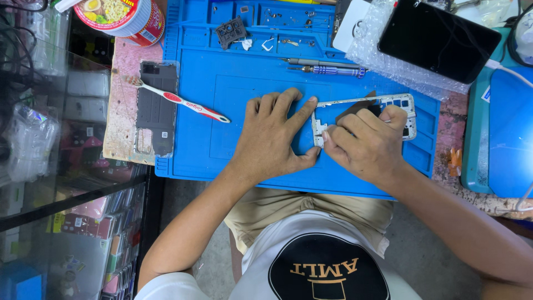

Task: The person scrapes the interior of a white phone frame using a small blade tool and then connects a flexible circuit cable to a motherboard.

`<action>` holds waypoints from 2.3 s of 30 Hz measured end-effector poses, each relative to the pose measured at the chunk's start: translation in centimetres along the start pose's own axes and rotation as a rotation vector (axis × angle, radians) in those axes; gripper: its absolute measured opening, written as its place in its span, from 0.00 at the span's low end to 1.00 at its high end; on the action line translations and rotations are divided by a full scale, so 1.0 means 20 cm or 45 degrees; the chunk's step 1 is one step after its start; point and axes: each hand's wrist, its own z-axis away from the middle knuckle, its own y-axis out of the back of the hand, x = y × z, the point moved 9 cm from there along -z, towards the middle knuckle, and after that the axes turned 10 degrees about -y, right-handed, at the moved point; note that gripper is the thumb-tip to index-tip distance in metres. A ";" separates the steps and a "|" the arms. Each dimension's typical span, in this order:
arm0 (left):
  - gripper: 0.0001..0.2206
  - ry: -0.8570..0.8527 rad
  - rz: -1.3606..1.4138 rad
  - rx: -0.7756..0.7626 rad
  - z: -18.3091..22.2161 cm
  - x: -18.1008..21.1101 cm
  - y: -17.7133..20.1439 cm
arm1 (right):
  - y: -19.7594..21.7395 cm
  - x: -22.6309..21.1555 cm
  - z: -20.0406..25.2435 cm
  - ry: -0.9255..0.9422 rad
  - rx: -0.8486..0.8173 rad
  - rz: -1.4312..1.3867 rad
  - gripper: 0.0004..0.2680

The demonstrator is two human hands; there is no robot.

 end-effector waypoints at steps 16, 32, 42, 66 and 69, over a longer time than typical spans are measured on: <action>0.36 0.003 -0.002 0.010 0.00 0.00 0.00 | 0.00 0.00 0.04 0.059 -0.063 -0.099 0.07; 0.28 0.477 -0.073 0.362 0.29 0.23 0.05 | 0.09 0.25 -0.02 -0.462 -0.212 -0.179 0.02; 0.15 0.092 0.299 0.144 0.14 0.27 0.02 | 0.01 0.19 -0.13 -0.227 -0.100 -0.047 0.04; 0.05 -0.449 -0.527 -0.328 -0.39 -0.29 -0.21 | 0.10 0.22 0.15 -0.742 -0.676 -0.079 0.38; 0.05 -0.337 -0.567 -0.516 -0.38 -0.35 -0.26 | 0.06 0.25 0.22 -0.940 -0.852 -0.129 0.37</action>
